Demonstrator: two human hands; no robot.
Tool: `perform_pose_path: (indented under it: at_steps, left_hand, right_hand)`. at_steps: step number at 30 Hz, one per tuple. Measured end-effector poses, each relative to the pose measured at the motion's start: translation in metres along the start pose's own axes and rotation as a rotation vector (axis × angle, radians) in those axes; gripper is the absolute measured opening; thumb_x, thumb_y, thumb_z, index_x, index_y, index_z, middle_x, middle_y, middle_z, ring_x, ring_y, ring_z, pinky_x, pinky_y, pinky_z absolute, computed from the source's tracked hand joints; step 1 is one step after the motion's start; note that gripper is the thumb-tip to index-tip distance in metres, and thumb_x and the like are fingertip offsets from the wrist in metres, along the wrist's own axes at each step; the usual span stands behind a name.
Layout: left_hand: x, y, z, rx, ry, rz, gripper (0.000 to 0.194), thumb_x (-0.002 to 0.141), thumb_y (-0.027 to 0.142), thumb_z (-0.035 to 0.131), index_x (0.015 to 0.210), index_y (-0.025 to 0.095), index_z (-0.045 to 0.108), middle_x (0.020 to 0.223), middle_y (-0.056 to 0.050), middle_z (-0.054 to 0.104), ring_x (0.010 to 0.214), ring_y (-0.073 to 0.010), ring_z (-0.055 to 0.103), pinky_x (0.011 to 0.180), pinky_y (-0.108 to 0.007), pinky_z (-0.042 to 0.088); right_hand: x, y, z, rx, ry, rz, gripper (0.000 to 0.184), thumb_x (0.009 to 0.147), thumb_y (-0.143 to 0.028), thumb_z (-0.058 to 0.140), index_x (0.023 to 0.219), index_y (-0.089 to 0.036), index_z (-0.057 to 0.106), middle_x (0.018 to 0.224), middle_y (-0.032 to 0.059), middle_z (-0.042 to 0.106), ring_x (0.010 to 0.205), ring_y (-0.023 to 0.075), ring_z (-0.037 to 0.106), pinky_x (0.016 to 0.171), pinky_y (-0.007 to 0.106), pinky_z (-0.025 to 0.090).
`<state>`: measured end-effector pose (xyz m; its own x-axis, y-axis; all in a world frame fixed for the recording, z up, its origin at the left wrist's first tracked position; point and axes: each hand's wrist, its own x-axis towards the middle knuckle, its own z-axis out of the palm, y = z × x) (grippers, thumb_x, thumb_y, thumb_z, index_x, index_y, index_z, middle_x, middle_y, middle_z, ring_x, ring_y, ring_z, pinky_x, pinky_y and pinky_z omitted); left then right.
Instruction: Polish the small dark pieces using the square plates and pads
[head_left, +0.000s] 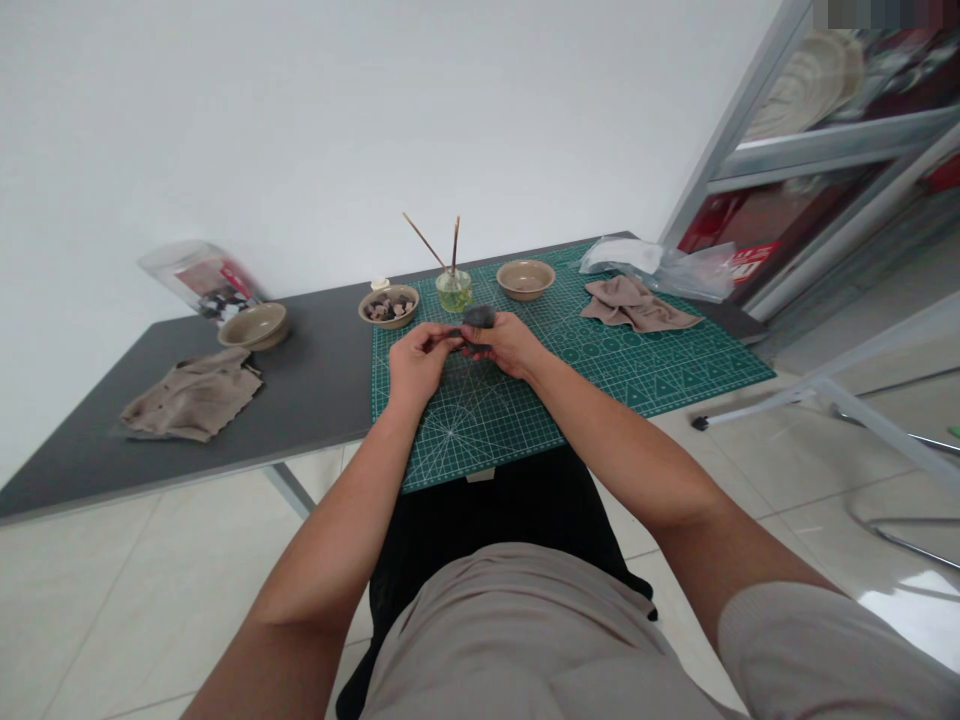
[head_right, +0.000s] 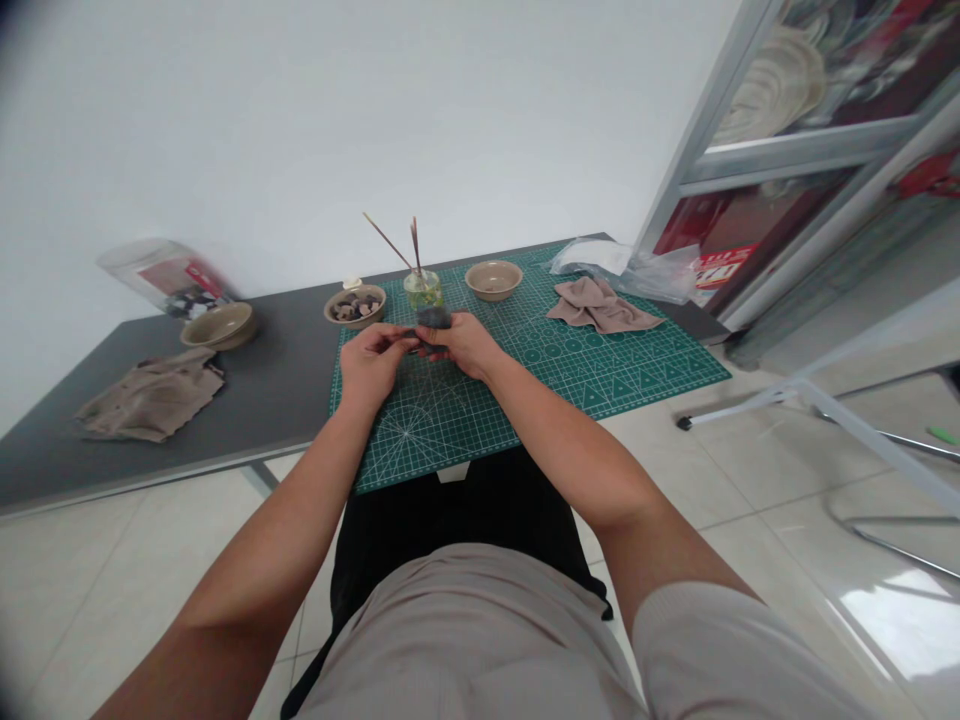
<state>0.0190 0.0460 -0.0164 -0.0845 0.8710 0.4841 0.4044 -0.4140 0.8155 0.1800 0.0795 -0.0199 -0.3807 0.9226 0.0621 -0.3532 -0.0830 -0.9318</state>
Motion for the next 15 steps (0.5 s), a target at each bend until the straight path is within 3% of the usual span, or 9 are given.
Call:
perform_pose_path:
  at_steps: [10, 15]
  left_hand:
    - [0.0018, -0.0050, 0.0022, -0.093, -0.042, -0.025, 0.008, 0.072, 0.021, 0.067, 0.079, 0.019, 0.063, 0.068, 0.003, 0.064, 0.064, -0.0128, 0.063, 0.063, -0.025, 0.050]
    - [0.0007, -0.0067, 0.0006, 0.025, -0.080, 0.038, 0.009, 0.075, 0.023, 0.065, 0.083, 0.019, 0.066, 0.073, 0.002, 0.067, 0.068, -0.0134, 0.063, 0.067, -0.025, 0.050]
  right_hand:
    - [0.0012, 0.0037, 0.0003, -0.022, -0.111, -0.056, 0.049, 0.061, -0.053, 0.088, 0.080, -0.017, 0.061, 0.065, -0.0020, 0.066, 0.052, 0.0099, 0.058, 0.045, 0.020, 0.042]
    - [0.0025, 0.0065, -0.0008, -0.077, -0.117, -0.063, 0.050, 0.061, -0.053, 0.088, 0.083, -0.016, 0.061, 0.067, -0.0022, 0.064, 0.055, 0.0096, 0.056, 0.046, 0.021, 0.041]
